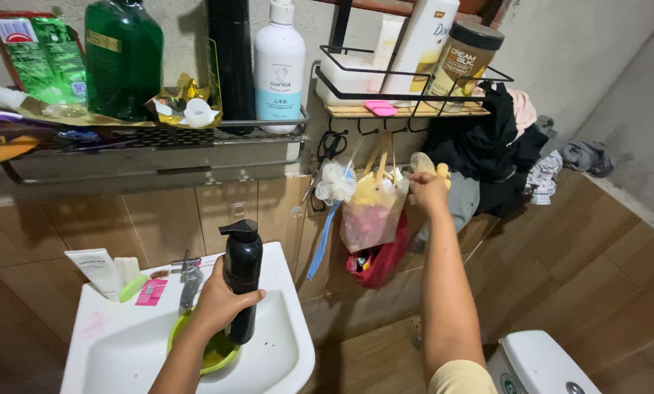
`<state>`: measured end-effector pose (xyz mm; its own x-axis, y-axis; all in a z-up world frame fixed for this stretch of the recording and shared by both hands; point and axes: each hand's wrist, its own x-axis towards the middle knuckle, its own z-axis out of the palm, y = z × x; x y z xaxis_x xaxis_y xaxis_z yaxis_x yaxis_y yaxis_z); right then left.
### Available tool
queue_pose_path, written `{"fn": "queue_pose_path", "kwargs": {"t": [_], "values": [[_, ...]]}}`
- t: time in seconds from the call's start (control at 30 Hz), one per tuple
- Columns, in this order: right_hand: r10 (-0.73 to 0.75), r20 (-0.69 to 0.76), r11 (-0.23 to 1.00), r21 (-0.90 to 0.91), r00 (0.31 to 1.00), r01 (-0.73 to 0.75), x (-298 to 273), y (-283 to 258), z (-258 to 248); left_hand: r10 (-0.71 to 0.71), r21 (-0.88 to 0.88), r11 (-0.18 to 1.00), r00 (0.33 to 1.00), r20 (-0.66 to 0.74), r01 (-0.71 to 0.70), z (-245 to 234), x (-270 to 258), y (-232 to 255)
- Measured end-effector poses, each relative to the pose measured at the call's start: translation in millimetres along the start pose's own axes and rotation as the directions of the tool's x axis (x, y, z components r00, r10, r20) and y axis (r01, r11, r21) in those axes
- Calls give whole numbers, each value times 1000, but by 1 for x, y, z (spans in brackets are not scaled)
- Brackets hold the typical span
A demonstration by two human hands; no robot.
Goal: The person organizes items on and around a bathroom sink. They move a toothbrush, scissors, and small packets, placing some into a hanging plastic bag. They then fill a green cup with water from a bucket and handle a black pump bottle, placing it back on the shelf.
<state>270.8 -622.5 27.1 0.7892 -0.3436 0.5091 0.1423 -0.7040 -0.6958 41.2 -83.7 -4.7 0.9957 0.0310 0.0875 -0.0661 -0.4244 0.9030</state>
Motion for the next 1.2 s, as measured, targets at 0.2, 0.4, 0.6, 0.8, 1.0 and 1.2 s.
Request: {"fn": "queue_pose_path", "kwargs": {"t": [0.2,0.4,0.6,0.8,1.0,1.2], "values": [[52,169,996,-77,984,-39,34,-7,-9,-40,16,999,999,-15,40,10,8,4],[-14,117,991,-130,993,29,47,-13,-7,-59,12,998,998,-25,60,20,16,6],[8,-8,997,-74,1000,-9,62,-2,-23,-115,2,993,993,-21,115,23,19,7],[70,75,973,-226,995,-51,76,16,-9,-117,27,993,993,-12,117,27,23,11],[-15,239,778,-608,971,161,96,29,39,-135,4,991,991,1,135,33,25,15],[25,253,929,-363,967,72,99,48,42,-115,39,992,993,-28,116,35,25,14]]}}
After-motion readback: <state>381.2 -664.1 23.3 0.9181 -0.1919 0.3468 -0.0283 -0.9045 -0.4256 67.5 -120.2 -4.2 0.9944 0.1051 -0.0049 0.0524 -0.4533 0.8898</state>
